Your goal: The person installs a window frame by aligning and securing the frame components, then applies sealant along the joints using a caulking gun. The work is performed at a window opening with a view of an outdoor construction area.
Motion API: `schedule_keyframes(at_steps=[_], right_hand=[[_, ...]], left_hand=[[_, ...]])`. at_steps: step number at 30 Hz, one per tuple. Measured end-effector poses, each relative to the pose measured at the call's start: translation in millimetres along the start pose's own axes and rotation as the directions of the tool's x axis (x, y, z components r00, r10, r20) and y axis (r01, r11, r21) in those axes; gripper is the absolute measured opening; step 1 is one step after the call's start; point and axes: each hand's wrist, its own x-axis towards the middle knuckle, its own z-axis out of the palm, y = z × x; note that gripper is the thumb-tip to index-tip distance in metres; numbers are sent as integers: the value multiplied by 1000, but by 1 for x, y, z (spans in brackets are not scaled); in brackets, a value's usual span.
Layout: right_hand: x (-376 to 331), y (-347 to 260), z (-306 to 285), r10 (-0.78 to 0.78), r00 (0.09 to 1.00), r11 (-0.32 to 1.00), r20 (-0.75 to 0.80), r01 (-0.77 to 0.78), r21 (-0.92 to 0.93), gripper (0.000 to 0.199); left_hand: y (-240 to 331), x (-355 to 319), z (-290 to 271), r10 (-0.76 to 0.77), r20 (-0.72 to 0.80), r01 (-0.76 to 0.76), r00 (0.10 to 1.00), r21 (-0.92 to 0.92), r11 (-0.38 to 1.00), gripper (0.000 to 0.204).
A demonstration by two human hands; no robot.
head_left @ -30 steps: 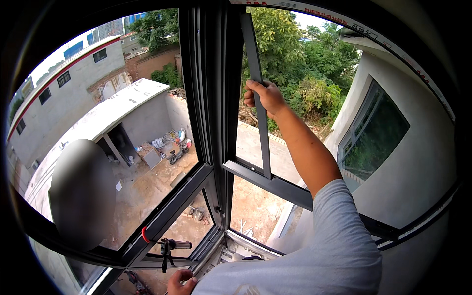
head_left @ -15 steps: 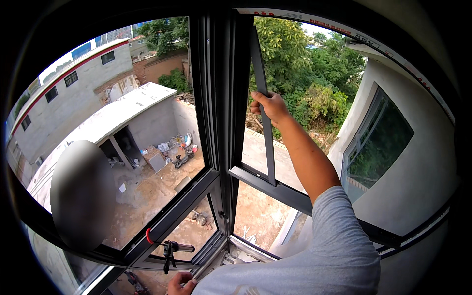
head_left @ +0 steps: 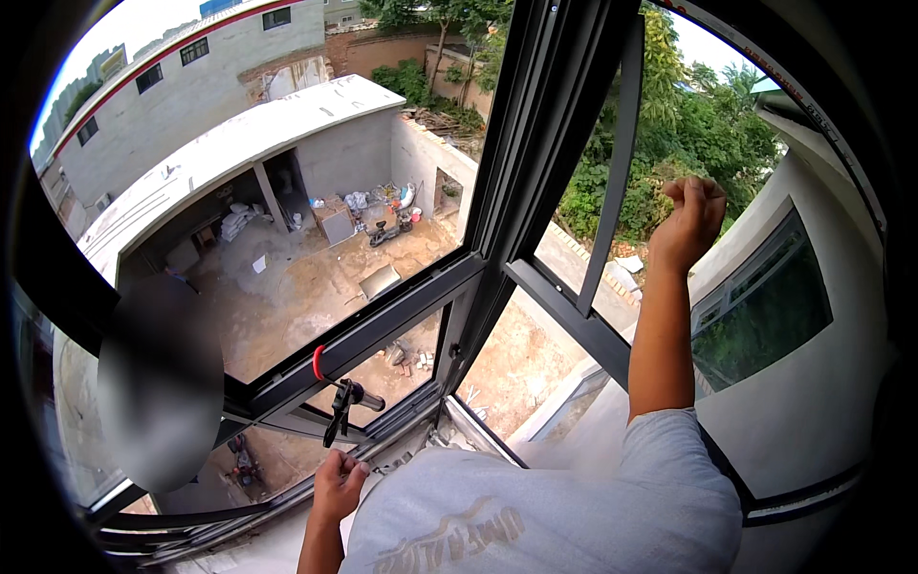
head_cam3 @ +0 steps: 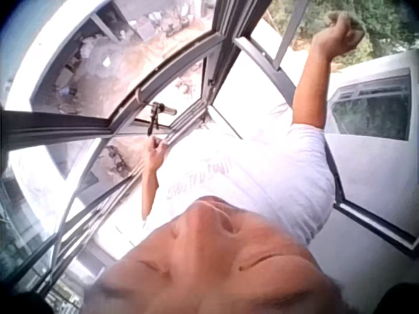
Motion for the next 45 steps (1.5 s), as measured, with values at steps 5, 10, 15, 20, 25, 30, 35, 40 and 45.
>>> schedule_keyframes(at_steps=[5, 10, 15, 20, 25, 30, 35, 40, 45], right_hand=[[-203, -23, 10, 433, 672, 881, 600, -458, -123, 21], [-380, -19, 3, 674, -57, 689, 736, -311, -655, 26], [-508, -22, 21, 745, -484, 331, 459, -329, -884, 50], [-577, -10, 86, 803, -596, -237, 16, -344, -908, 73], [-630, 6, 94, 829, -560, -235, -22, -312, -921, 58], [-662, 20, 81, 842, -539, -361, -1, -562, -744, 16], [-654, 32, 66, 873, -485, -267, 53, -565, -781, 11], [-557, 18, 59, 753, -644, -226, 139, -450, -864, 28], [-481, 7, 52, 502, -842, 167, 197, -129, -978, 41]], left_hand=[[-9, -16, -18, 49, 56, -52, 997, 44, 998, 25], [-16, -23, -45, -2, -3, 2, 1000, 82, 997, 21], [-46, -38, -76, -35, -141, 38, 989, 21, 999, 19], [-47, -58, -99, -155, -139, 155, 978, -8, 988, 18], [-68, -81, -111, -224, -165, 227, 961, -1, 974, 20], [-93, -98, -114, -259, -216, 254, 942, -52, 966, 19], [-99, -94, -106, -303, -210, 299, 930, -50, 953, 19], [-93, -88, -94, -351, -242, 335, 905, -104, 936, 18], [-91, -89, -65, -343, -359, 302, 868, -169, 938, 28]])
